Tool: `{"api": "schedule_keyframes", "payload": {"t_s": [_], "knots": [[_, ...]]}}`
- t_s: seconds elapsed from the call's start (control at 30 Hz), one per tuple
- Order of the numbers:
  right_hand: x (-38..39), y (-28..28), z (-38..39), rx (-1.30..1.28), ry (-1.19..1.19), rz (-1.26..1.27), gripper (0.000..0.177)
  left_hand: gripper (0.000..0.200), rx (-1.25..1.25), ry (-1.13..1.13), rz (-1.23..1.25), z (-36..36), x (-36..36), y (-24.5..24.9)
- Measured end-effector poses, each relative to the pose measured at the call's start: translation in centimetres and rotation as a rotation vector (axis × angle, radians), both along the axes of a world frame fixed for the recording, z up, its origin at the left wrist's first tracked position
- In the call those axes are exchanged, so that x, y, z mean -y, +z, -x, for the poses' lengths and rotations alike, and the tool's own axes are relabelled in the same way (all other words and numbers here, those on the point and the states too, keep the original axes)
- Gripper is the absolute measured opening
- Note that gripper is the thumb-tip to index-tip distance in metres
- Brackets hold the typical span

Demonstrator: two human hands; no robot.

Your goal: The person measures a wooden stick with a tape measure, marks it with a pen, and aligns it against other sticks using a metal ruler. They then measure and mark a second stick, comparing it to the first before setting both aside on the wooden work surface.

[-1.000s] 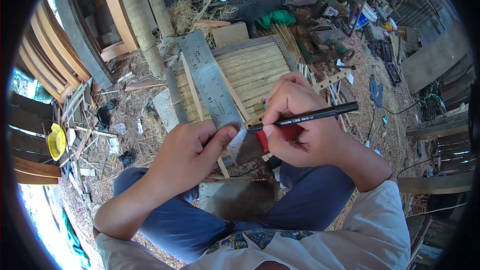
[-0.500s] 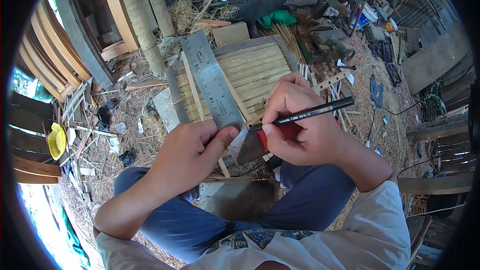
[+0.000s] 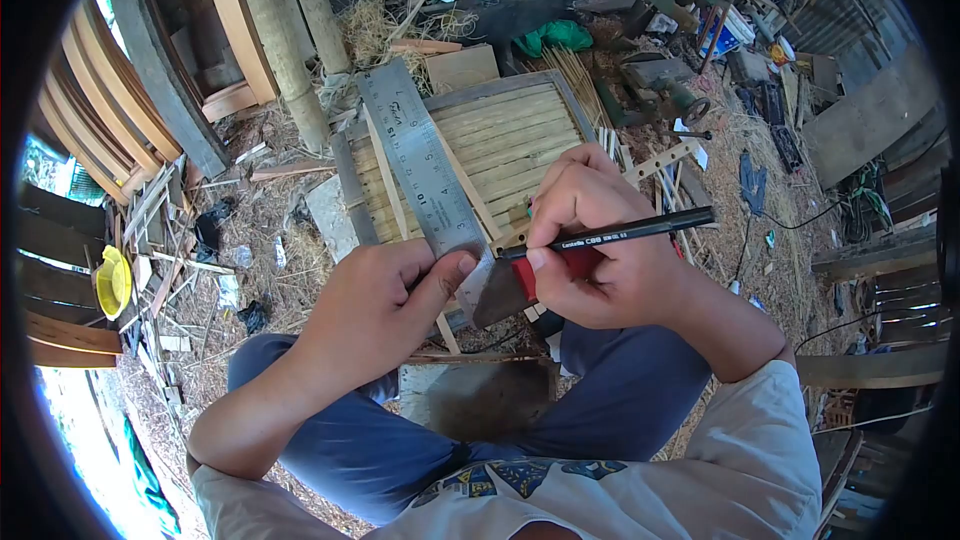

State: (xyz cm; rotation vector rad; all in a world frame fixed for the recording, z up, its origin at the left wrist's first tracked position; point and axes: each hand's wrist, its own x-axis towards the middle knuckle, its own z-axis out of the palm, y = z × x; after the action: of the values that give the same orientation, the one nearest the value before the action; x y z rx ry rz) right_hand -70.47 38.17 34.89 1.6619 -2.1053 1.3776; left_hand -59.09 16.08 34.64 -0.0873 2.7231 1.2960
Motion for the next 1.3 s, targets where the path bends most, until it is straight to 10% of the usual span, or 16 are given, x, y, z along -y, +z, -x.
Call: {"api": "schedule_keyframes", "payload": {"t_s": [1.3], "knots": [[0.18,0.02,-0.01,-0.092,-0.038,-0.037,0.022,0.038,0.002,0.004,-0.016,-0.15,-0.42,0.34]]}}
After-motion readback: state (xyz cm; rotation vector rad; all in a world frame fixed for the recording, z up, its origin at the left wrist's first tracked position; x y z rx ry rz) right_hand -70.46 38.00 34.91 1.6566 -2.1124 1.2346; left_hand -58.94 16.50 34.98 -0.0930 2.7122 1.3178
